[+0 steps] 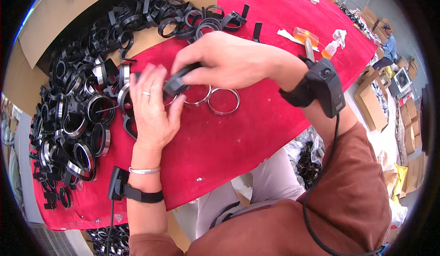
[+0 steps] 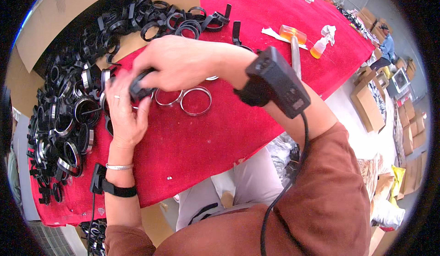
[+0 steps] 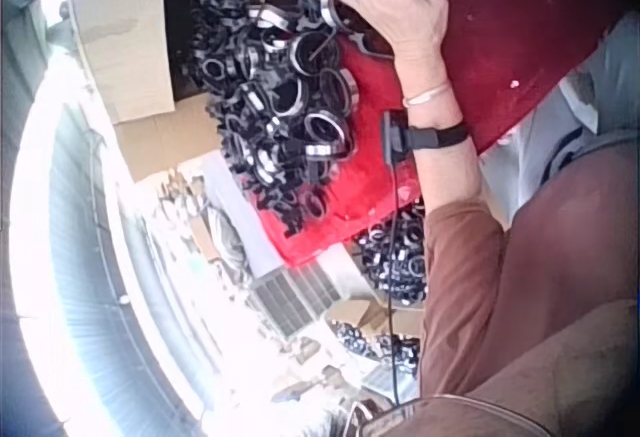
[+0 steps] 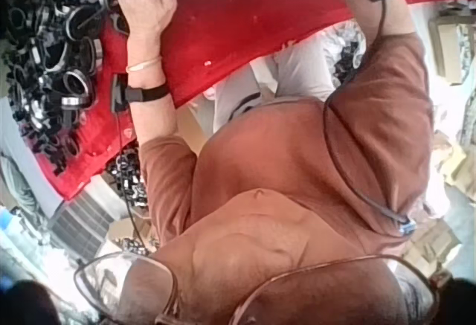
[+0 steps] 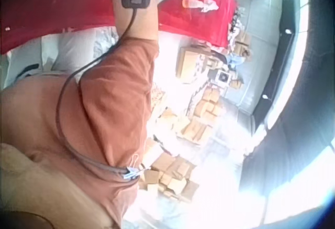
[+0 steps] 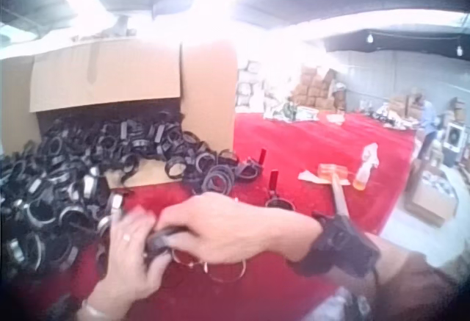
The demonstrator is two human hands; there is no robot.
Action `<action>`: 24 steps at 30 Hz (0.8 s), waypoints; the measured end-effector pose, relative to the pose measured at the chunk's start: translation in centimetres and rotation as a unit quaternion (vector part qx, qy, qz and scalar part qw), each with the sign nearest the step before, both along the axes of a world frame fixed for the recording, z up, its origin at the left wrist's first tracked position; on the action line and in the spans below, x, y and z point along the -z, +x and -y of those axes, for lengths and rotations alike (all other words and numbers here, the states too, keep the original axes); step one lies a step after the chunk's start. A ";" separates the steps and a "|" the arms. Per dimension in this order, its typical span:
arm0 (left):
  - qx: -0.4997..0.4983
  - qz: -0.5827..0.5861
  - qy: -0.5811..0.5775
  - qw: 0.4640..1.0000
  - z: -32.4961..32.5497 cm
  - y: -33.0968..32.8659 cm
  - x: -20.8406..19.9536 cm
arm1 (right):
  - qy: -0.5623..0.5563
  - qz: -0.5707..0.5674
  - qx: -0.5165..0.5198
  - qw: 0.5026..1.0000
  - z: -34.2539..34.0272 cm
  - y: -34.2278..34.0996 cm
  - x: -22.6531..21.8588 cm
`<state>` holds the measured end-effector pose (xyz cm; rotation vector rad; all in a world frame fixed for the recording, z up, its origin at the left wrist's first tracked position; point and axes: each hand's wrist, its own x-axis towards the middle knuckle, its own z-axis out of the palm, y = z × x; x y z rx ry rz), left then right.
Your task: The person is manualy assembling metal rings onto black plastic circular components at a workstation.
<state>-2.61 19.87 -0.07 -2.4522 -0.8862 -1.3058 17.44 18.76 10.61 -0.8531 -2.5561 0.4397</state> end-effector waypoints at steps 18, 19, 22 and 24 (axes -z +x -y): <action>0.187 0.508 -0.347 0.766 -0.2 -1.4 1.2 | 0.265 0.028 0.128 0.955 1.6 -1.6 9.6; 0.205 0.527 -0.363 0.741 -0.2 -1.3 0.9 | 0.287 0.023 0.114 0.951 1.9 -1.6 9.7; 0.231 0.536 -0.412 0.700 -0.3 -1.5 0.8 | 0.338 0.024 0.090 0.936 2.4 -1.6 9.8; 0.247 0.501 -0.440 0.704 -0.3 -1.6 0.7 | 0.333 0.033 0.095 0.938 2.9 -1.6 9.6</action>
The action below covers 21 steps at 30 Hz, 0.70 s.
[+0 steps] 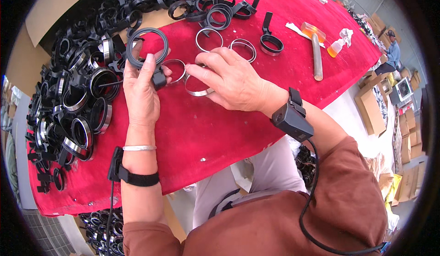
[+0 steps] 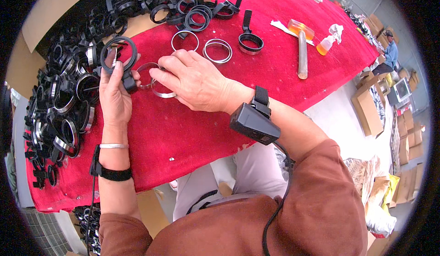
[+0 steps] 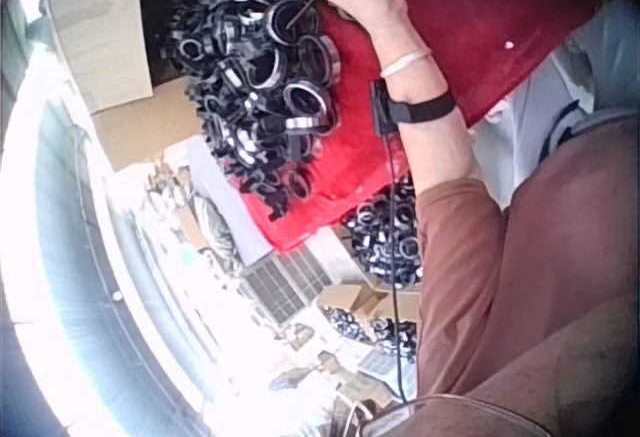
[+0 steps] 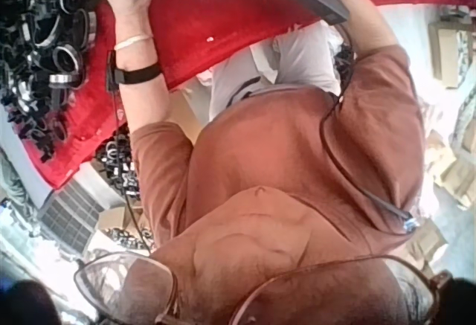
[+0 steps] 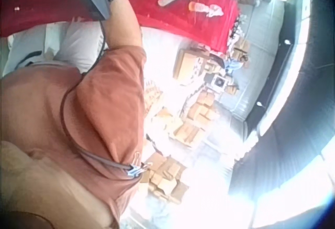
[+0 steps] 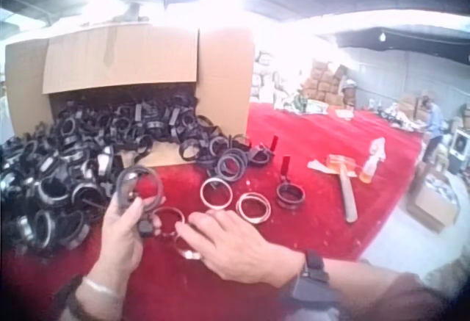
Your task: The person is manualy assembling metal rings onto black plastic circular components at a workstation.
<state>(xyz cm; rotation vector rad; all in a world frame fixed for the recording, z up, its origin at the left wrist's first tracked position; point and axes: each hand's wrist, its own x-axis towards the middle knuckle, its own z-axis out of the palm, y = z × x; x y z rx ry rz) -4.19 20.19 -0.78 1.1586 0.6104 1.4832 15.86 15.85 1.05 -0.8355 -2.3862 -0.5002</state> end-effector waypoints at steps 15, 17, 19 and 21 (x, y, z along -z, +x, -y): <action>0.164 -0.011 -0.134 0.977 1.1 0.4 -0.5 | -0.172 -0.147 0.062 0.972 -1.2 -2.1 -5.3; 0.175 -0.008 -0.137 0.975 1.4 0.6 -1.0 | -0.166 -0.139 0.061 0.974 -1.9 -2.2 -4.9; 0.174 -0.011 -0.134 0.976 1.1 0.5 -0.7 | -0.119 -0.127 0.041 0.984 -2.3 -2.4 -4.4; 0.173 -0.013 -0.132 0.976 1.0 0.4 -0.4 | -0.126 -0.130 0.047 0.982 -2.3 -2.5 -4.4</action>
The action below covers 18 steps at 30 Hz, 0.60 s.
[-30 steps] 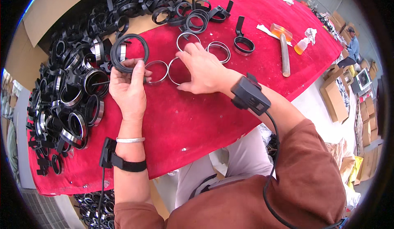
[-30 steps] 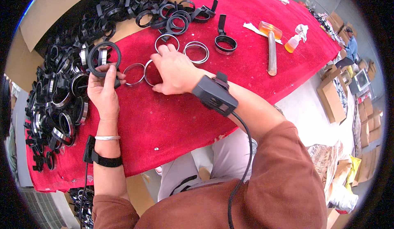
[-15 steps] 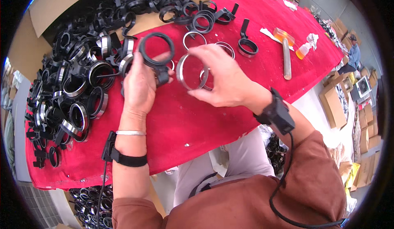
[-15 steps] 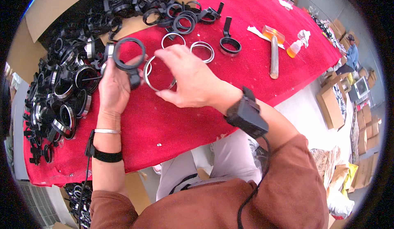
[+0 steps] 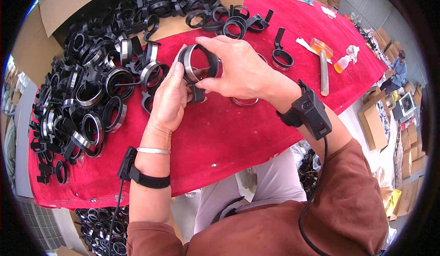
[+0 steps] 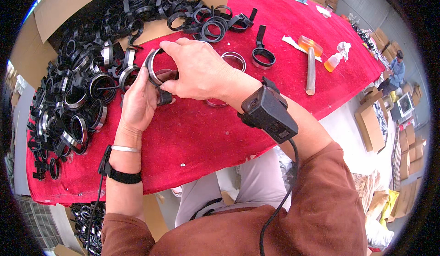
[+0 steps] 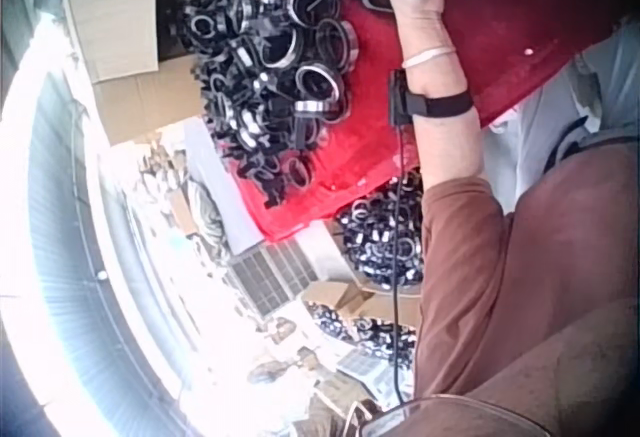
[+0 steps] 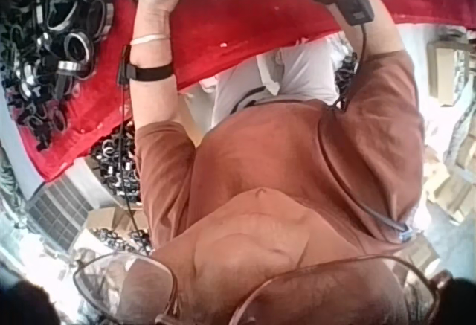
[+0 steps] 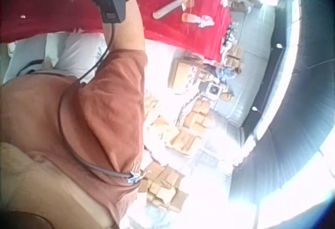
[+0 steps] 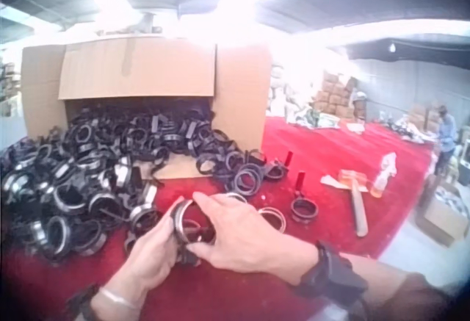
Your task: The person is manualy assembling metal rings onto black plastic circular components at a workstation.
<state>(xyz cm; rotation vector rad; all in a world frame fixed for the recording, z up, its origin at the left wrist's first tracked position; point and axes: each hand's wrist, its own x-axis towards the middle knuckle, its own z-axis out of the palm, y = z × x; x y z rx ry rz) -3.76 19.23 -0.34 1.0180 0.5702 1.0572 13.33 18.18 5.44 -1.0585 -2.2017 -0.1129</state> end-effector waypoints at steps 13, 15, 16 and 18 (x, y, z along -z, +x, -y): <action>-0.115 -0.201 0.162 0.959 0.9 0.5 -0.5 | -0.269 -0.173 0.105 0.942 -3.4 -1.0 0.0; -0.119 -0.182 0.140 0.966 0.9 0.4 -0.6 | -0.132 -0.147 0.112 0.974 -3.9 -2.1 0.9; -0.134 -0.189 0.153 0.961 0.7 0.1 -0.7 | 0.004 -0.060 0.105 0.993 -4.9 -2.7 1.4; -0.140 -0.198 0.151 0.958 0.2 -0.9 -0.8 | -0.014 -0.043 0.114 0.993 -5.7 -3.4 1.4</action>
